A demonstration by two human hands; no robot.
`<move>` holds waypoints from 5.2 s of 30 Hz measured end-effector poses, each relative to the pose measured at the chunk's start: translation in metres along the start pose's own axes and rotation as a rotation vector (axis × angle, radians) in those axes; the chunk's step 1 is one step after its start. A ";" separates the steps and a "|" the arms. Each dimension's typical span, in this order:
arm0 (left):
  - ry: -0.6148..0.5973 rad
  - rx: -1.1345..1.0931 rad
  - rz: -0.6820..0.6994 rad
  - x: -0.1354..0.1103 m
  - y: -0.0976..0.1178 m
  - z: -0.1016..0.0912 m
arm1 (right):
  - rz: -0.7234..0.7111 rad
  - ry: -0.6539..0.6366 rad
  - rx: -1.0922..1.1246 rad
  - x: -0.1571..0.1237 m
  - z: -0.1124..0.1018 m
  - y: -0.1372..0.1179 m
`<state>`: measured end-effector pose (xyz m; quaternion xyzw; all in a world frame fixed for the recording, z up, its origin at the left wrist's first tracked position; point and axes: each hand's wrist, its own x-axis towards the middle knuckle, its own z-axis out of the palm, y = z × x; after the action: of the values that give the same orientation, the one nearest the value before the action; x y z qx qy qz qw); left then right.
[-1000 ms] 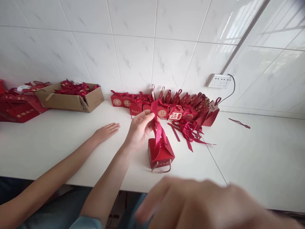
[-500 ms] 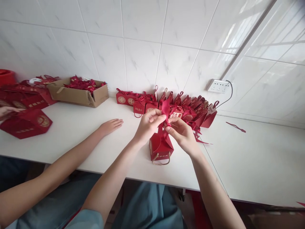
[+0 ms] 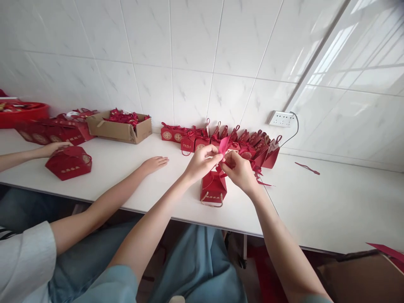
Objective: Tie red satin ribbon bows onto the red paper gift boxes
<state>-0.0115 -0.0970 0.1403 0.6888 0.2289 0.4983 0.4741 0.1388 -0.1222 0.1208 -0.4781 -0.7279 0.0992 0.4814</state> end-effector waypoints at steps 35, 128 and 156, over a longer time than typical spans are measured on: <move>0.633 -0.574 -0.178 0.002 -0.058 -0.016 | 0.555 0.541 0.648 -0.025 -0.002 0.045; -0.564 0.003 -0.665 -0.069 -0.126 -0.073 | 0.764 -0.508 0.395 -0.106 -0.024 0.096; -0.190 -0.228 -0.625 -0.089 -0.087 -0.016 | 0.550 -0.377 0.680 -0.095 -0.021 0.043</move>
<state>-0.0479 -0.1212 0.0224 0.5713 0.3266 0.2851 0.6968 0.1895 -0.1818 0.0479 -0.4423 -0.5753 0.5405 0.4258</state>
